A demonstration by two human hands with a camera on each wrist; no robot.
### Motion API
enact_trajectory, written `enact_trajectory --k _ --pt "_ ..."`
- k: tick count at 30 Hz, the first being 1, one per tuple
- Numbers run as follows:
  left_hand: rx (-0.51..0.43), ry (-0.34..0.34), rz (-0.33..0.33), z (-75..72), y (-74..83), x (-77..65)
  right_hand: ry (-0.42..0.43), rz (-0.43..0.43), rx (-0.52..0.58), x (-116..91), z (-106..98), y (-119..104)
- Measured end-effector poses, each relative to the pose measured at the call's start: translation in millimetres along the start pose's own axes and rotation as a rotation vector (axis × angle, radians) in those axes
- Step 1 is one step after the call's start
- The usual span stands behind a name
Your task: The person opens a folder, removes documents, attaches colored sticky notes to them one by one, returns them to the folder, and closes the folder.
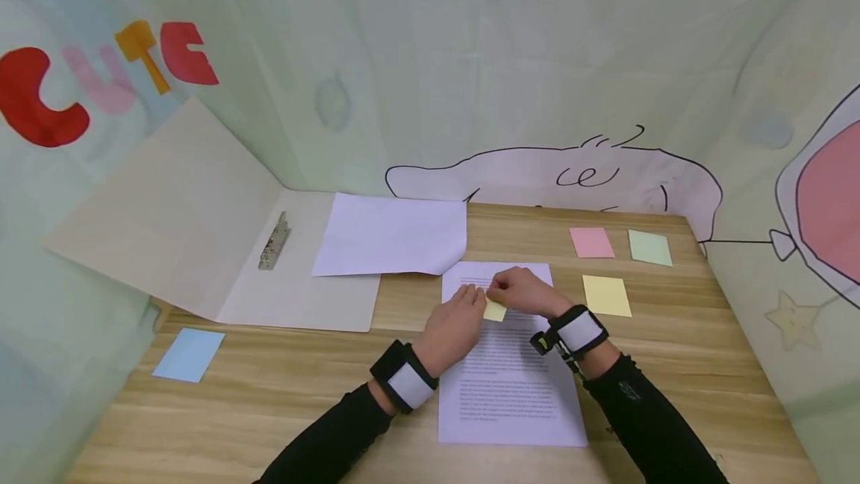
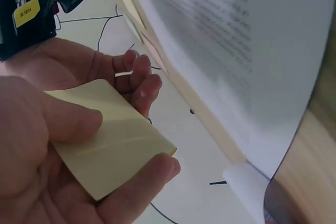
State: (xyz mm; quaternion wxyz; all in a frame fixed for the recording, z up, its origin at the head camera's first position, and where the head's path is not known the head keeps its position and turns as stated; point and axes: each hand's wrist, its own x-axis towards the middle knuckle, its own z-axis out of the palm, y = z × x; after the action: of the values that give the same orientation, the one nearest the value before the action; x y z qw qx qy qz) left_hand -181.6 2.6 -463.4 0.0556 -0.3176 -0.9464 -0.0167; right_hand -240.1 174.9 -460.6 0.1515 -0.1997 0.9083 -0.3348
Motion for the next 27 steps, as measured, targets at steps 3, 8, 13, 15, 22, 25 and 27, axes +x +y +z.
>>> enact_trajectory --k 3,8,13,15,22,25,27 --pt "-0.012 -0.003 0.006 5.4 -0.9 -0.1 -0.001 -0.012 -0.029 5.8 3.9 2.7" --pt "0.016 0.021 0.024 12.9 -4.8 0.3 -0.006 -0.022 -0.066 15.8 8.9 11.0" --pt "0.073 0.012 0.029 14.2 -9.4 2.5 -0.004 0.0 -0.078 28.4 11.8 16.8" --pt "0.094 0.021 0.038 15.7 -10.9 5.7 -0.001 0.015 -0.086 34.3 11.4 17.0" --pt "0.126 0.02 0.05 25.7 -13.8 19.6 0.031 0.061 -0.146 48.5 12.1 15.5" --pt "0.136 0.009 0.048 28.8 -14.0 23.5 0.029 0.103 -0.144 51.3 14.2 15.3" --pt "0.137 0.004 0.039 29.4 -14.3 25.6 0.031 0.134 -0.149 52.8 15.1 15.4"
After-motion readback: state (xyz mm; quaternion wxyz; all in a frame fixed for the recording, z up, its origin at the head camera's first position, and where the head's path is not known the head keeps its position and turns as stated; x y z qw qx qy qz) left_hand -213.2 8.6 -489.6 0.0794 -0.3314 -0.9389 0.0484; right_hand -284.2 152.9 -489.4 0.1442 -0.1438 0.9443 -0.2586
